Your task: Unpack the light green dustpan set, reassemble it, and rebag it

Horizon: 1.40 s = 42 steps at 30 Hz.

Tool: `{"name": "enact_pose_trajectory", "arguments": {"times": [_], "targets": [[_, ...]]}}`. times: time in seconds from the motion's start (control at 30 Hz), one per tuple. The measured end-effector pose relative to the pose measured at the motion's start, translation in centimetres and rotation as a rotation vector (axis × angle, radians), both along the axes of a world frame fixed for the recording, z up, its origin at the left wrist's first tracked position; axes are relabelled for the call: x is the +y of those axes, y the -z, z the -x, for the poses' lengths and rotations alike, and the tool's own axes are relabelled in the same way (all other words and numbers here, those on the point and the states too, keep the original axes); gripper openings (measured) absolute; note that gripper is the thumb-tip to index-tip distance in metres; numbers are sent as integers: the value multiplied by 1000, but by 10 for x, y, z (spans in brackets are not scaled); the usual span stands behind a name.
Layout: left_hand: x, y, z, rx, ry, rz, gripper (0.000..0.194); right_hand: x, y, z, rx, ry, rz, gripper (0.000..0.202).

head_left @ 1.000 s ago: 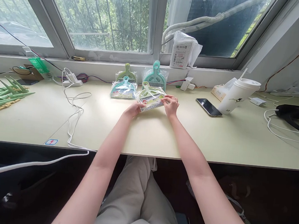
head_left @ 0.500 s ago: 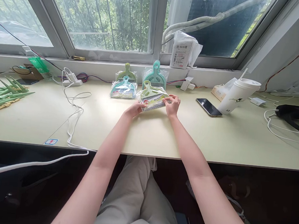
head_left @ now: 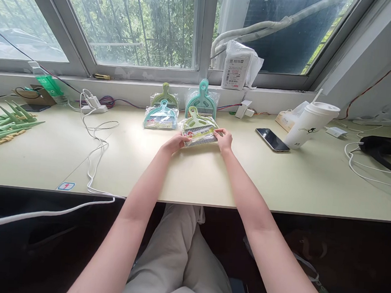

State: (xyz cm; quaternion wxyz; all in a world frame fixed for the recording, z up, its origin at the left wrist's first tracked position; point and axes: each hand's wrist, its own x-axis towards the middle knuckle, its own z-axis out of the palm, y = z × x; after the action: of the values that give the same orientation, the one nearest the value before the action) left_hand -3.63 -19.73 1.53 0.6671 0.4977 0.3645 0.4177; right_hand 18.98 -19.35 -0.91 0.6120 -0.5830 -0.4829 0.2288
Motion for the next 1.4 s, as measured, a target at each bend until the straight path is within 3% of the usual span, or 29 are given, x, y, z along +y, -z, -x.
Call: {"name": "enact_pose_trajectory", "arguments": {"times": [0.2,0.27,0.37,0.43,0.57,0.73,0.87,1.1,1.4], "targets": [[-11,-9,-9,-3,-166,-106,94,6,5,-4,83,75,-37,10],[-14,-11,-11,52,-177,-193,86,9,7,-8,128,110,-47,12],[-17,-15,-13,140,-89,-275,44,10,7,-13,196,166,-32,15],[-19,-17,-15,190,-24,-301,29,10,8,-16,228,197,-20,16],[-24,-19,-20,314,62,-356,33,12,10,-19,270,228,-37,17],[-23,-14,-22,356,64,-537,47,14,13,-20,288,260,-67,17],[-9,-3,-24,328,-28,-519,28,11,10,-16,290,243,-64,16],[4,8,-30,168,-204,-471,36,0,-2,-7,242,204,-39,13],[1,4,-31,158,-436,-389,37,0,-5,-1,41,101,-110,8]]}}
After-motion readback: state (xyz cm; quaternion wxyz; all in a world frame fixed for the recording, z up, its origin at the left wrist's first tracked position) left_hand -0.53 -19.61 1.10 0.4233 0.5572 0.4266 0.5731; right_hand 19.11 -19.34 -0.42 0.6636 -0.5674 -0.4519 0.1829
